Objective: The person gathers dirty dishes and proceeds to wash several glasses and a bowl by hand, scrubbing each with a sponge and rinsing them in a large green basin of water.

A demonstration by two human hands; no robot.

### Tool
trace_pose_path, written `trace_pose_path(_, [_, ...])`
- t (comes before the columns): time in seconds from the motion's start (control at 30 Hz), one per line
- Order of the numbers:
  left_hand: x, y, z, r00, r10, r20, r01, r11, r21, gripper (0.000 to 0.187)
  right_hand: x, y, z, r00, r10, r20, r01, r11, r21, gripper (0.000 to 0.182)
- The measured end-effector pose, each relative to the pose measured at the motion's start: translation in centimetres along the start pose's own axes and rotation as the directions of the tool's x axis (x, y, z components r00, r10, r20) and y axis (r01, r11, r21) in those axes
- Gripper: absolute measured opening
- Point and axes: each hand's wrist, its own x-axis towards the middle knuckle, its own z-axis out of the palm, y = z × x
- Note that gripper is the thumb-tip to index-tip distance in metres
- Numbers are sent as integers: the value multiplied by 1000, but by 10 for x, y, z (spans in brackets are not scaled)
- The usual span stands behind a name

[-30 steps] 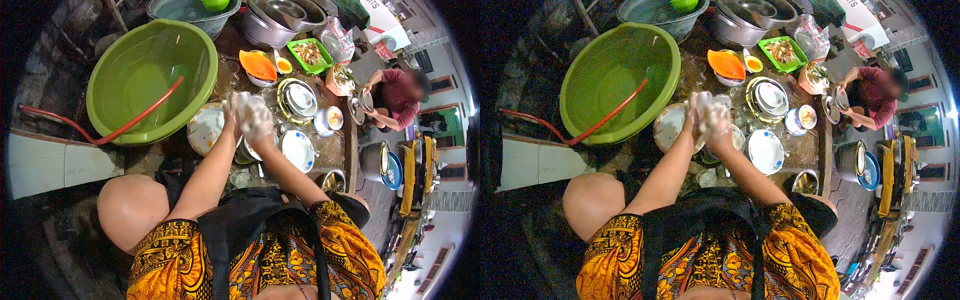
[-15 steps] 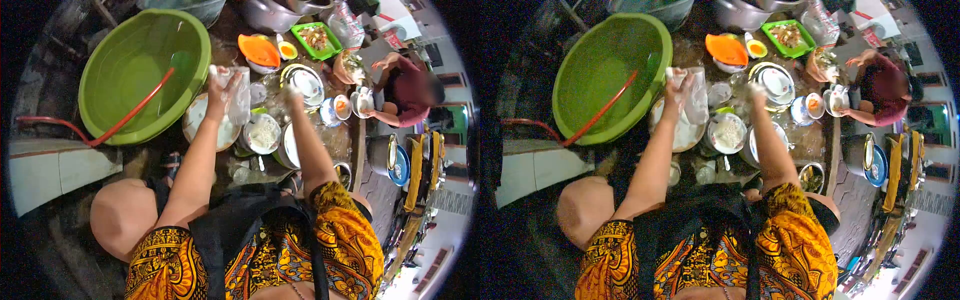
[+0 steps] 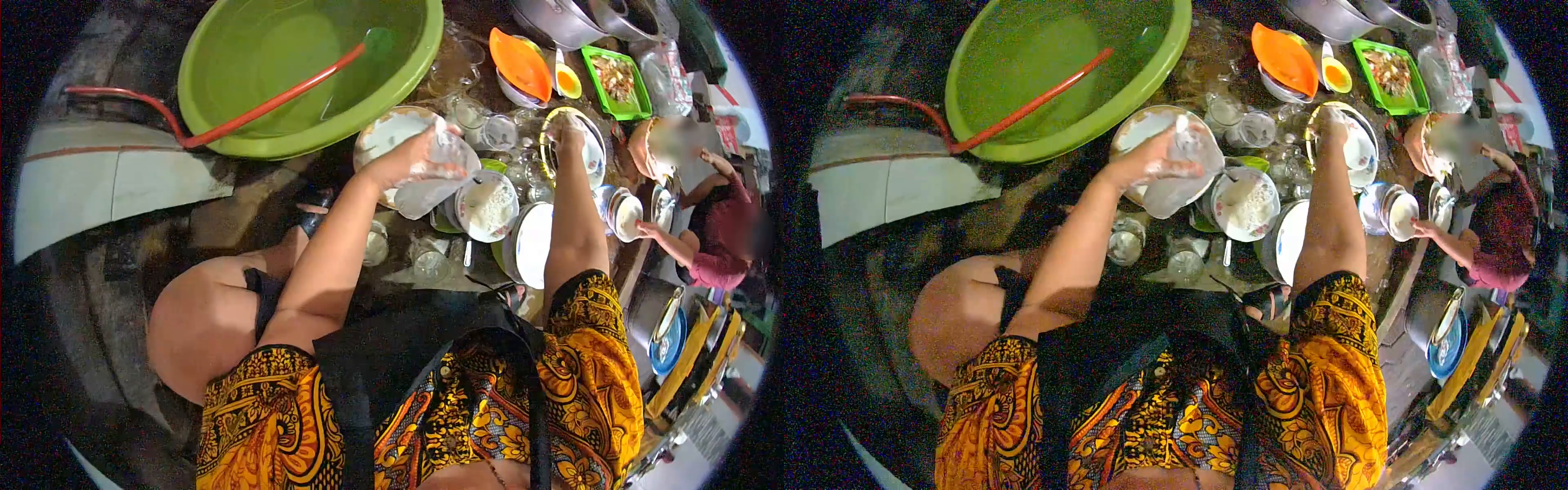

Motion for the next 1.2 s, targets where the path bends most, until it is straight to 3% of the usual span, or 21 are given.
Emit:
trace_pose_path(0.07, [-9,9,-2,999,39,19,-42,986,162,56,-45,-64,-45,988,91,-123,-34,915,403,16])
trace_pose_path(0.1, [-14,22,-5,999,-31,-8,32,958,283,61,-60,-83,-53,988,88,-131,-28,914,405,16])
trace_pose_path(0.17, [-27,38,-12,998,-33,-47,51,897,440,71,-79,-104,-69,675,-231,-701,443,887,134,20])
trace_pose_path(0.2, [-34,53,-15,999,-22,-46,41,893,448,71,-78,-98,-74,665,-231,-710,447,885,130,20])
trace_pose_path(0.27, [-49,80,-19,1000,30,1,-25,807,590,74,-81,-88,-84,866,-130,-483,277,928,247,23])
trace_pose_path(0.33, [-61,72,-28,1000,-6,-19,17,771,636,77,-130,-157,-142,843,-137,-520,357,866,350,26])
trace_pose_path(0.4, [-73,74,-35,999,-37,-22,40,616,787,79,-151,-181,-167,804,-176,-568,354,909,219,23])
trace_pose_path(0.43, [-80,74,-36,997,-57,-46,71,590,805,77,-152,-180,-172,700,-399,-593,376,911,-169,18])
trace_pose_path(0.47, [-85,75,-38,998,-45,-45,62,581,811,77,-141,-172,-165,889,-159,-429,247,956,157,12])
trace_pose_path(0.53, [-94,57,-45,967,-193,-165,233,415,879,71,-186,-223,-213,758,-492,-428,248,824,-509,7])
trace_pose_path(0.6, [-92,33,-55,972,-163,-167,223,434,873,70,-181,-222,-205,776,-452,-441,281,873,-400,6])
trace_pose_path(0.67, [-101,33,-48,893,-342,-292,407,341,847,74,-185,-224,-202,784,-437,-442,284,884,-370,9])
trace_pose_path(0.7, [-105,29,-48,875,-341,-342,448,308,839,75,-200,-241,-215,699,-580,-418,364,792,-490,10])
trace_pose_path(0.8, [-114,7,-48,807,-261,-530,590,309,746,77,-224,-269,-226,807,-529,-262,376,803,-463,15])
trace_pose_path(0.87, [-119,-32,-57,815,-161,-557,575,345,742,79,-228,-272,-220,655,-676,-338,529,729,-435,11])
trace_pose_path(0.97, [-122,-39,-57,734,-130,-667,638,470,610,80,-252,-298,-223,740,-623,-253,453,740,-497,14])
trace_pose_path(1.0, [-123,-49,-58,740,-128,-660,631,474,615,80,-262,-311,-220,904,-229,-362,300,942,153,17])
trace_pose_path(1.07, [-122,-92,-69,693,-24,-720,647,462,607,82,-277,-329,-227,930,-149,-337,262,910,322,20])
trace_pose_path(1.1, [-121,-100,-72,684,-79,-725,652,513,558,81,-273,-321,-217,856,-355,-375,407,911,64,19])
trace_pose_path(1.13, [-118,-108,-71,689,-76,-721,645,518,561,81,-266,-313,-208,655,-680,-329,545,727,-417,18])
trace_pose_path(1.2, [-116,-107,-62,615,29,-788,675,497,545,76,-278,-328,-208,659,-648,-383,607,758,-238,16])
